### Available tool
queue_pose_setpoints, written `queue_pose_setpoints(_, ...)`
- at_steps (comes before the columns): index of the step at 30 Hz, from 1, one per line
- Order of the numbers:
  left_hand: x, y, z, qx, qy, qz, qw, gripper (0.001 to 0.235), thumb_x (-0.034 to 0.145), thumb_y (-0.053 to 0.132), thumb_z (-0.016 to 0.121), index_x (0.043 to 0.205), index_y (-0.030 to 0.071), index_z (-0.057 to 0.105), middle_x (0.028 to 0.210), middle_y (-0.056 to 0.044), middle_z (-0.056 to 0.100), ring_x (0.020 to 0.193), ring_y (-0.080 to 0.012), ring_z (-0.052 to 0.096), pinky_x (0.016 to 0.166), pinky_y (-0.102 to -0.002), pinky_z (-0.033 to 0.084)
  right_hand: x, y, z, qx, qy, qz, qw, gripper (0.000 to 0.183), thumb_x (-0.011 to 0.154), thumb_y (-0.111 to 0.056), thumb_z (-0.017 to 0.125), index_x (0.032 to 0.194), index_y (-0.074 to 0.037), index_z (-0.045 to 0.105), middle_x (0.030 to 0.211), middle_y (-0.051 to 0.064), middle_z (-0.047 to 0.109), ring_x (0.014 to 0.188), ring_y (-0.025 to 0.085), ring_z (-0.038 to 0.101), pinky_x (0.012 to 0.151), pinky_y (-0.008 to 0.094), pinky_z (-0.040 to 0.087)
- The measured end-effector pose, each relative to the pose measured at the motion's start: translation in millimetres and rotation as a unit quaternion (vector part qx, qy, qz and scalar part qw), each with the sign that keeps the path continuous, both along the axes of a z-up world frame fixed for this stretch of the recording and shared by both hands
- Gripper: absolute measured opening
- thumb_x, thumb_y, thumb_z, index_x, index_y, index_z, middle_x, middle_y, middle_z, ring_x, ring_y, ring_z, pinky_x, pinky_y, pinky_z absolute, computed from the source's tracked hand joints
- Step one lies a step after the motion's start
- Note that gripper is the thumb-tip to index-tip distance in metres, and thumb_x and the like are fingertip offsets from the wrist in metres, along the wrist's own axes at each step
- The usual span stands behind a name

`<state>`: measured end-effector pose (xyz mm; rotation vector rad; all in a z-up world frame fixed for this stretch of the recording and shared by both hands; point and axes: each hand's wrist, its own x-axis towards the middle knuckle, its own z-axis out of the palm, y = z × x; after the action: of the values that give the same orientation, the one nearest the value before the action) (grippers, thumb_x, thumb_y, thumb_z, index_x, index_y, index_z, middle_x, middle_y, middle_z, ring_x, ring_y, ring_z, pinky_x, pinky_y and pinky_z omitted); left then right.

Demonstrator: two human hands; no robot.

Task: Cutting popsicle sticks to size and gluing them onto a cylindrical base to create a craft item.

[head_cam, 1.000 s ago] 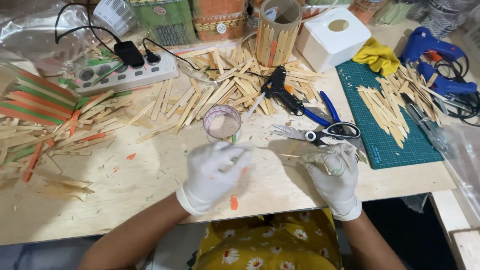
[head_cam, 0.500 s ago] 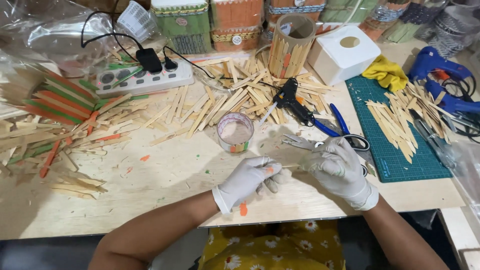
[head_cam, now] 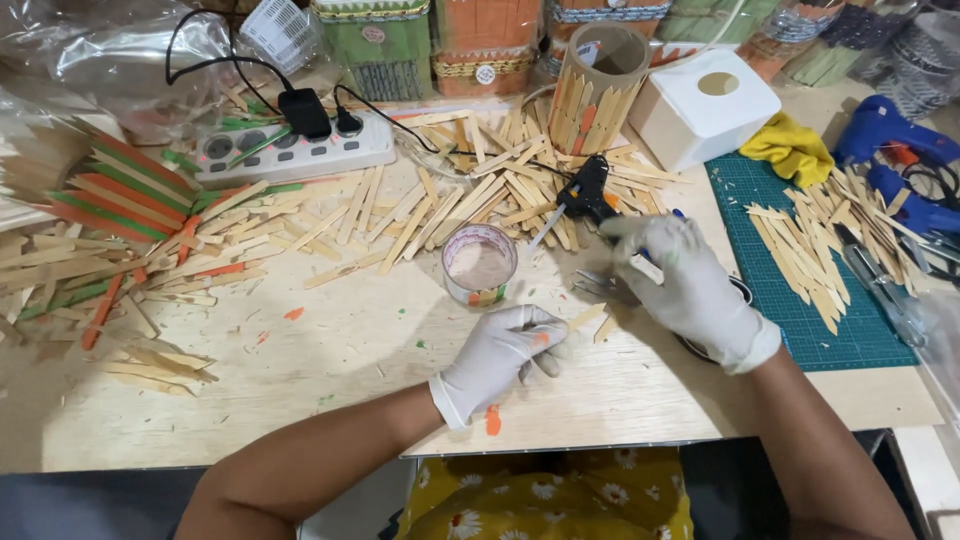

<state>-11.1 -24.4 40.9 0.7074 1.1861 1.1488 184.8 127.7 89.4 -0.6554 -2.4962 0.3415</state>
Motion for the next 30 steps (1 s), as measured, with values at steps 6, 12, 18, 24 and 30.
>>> queue_pose_setpoints(6,23,-16,-22,0.060,0.119,-0.033,0.991,0.003,0.083,0.005,0.078,0.083,0.005,0.075,0.066,-0.009,0.071,0.053,-0.0133,0.069,0.037,-0.019,0.046,-41,29,-20,-0.039,-0.141,-0.215,0.966,0.056,0.086,-0.026,0.079,0.130,-0.001,0.056,0.108,0.022,0.064,0.106,0.044,0.065,0.093,0.053,0.048)
queue_pose_setpoints(12,16,-20,1,0.113,0.176,-0.029,0.977,0.007,0.083,0.008,0.076,0.078,0.012,0.073,0.055,-0.002,0.063,0.052,-0.0094,0.060,0.055,-0.022,0.049,-42,54,-58,0.077,-0.180,-0.220,0.956,0.051,0.090,-0.036,0.076,0.127,-0.007,0.058,0.101,0.016,0.063,0.099,0.040,0.067,0.086,0.050,0.053)
queue_pose_setpoints(18,19,-21,3,0.113,0.244,-0.030,0.963,0.008,0.081,0.014,0.075,0.077,0.020,0.073,0.055,0.001,0.065,0.054,-0.0111,0.059,0.057,-0.024,0.048,-17,67,-83,0.048,-0.088,-0.222,0.970,0.044,0.098,-0.022,0.067,0.138,-0.008,0.055,0.108,0.013,0.056,0.098,0.041,0.065,0.083,0.051,0.053)
queue_pose_setpoints(24,21,-19,-20,0.083,0.215,-0.021,0.973,0.008,0.082,0.012,0.073,0.077,0.017,0.071,0.055,0.000,0.065,0.051,-0.0092,0.057,0.054,-0.022,0.048,-8,40,-25,-0.216,0.011,-0.225,0.950,0.031,0.107,-0.029,0.049,0.136,-0.021,0.055,0.105,0.017,0.069,0.104,0.046,0.067,0.088,0.055,0.052)
queue_pose_setpoints(30,7,-15,33,-0.127,0.031,0.052,0.990,0.010,0.089,-0.002,0.056,0.082,0.004,0.060,0.073,-0.015,0.068,0.050,-0.0197,0.061,0.041,-0.028,0.044,20,56,-22,-0.502,0.223,0.013,0.836,0.045,0.098,-0.052,0.062,0.118,-0.012,0.057,0.095,-0.001,0.057,0.087,0.012,0.053,0.083,0.026,0.044)
